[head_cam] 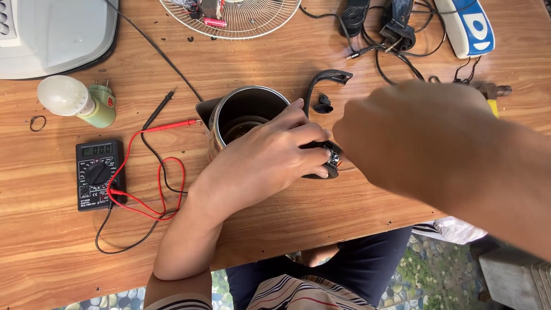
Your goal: Reassembling an electric kettle by attaching the handle and internal components using a screwdriver.
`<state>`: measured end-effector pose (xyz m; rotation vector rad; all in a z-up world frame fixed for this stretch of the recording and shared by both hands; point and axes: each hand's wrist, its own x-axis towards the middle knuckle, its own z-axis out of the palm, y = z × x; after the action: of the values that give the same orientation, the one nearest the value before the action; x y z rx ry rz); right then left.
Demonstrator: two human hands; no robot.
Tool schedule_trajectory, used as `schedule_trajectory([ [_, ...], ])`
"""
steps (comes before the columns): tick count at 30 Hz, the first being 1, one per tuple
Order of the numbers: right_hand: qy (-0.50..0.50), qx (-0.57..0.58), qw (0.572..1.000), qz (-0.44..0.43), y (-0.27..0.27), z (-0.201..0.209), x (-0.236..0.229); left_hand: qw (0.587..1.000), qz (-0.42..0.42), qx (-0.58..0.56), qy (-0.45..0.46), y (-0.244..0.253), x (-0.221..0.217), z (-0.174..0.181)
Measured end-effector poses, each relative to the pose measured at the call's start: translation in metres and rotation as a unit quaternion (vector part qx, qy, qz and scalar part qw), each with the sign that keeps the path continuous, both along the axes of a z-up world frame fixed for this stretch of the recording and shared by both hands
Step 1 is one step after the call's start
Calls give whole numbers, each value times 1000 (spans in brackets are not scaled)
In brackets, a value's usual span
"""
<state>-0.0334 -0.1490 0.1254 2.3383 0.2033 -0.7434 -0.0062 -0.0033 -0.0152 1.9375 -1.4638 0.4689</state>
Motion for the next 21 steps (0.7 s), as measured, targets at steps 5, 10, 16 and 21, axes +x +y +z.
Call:
schedule_trajectory([
  [5, 82, -122, 930, 337, -29, -22, -21, 1000, 7, 11, -14, 1, 1, -1],
  [10, -2, -90, 834, 544, -42, -35, -25, 1000, -5, 14, -5, 0, 1, -2],
  [16, 131, -83, 982, 109, -9, -8, -16, 1000, 9, 17, -19, -2, 1, -3],
  [21, 8, 20, 1000, -18, -13, -8, -12, 1000, 1, 2, -31, -1, 1, 0],
])
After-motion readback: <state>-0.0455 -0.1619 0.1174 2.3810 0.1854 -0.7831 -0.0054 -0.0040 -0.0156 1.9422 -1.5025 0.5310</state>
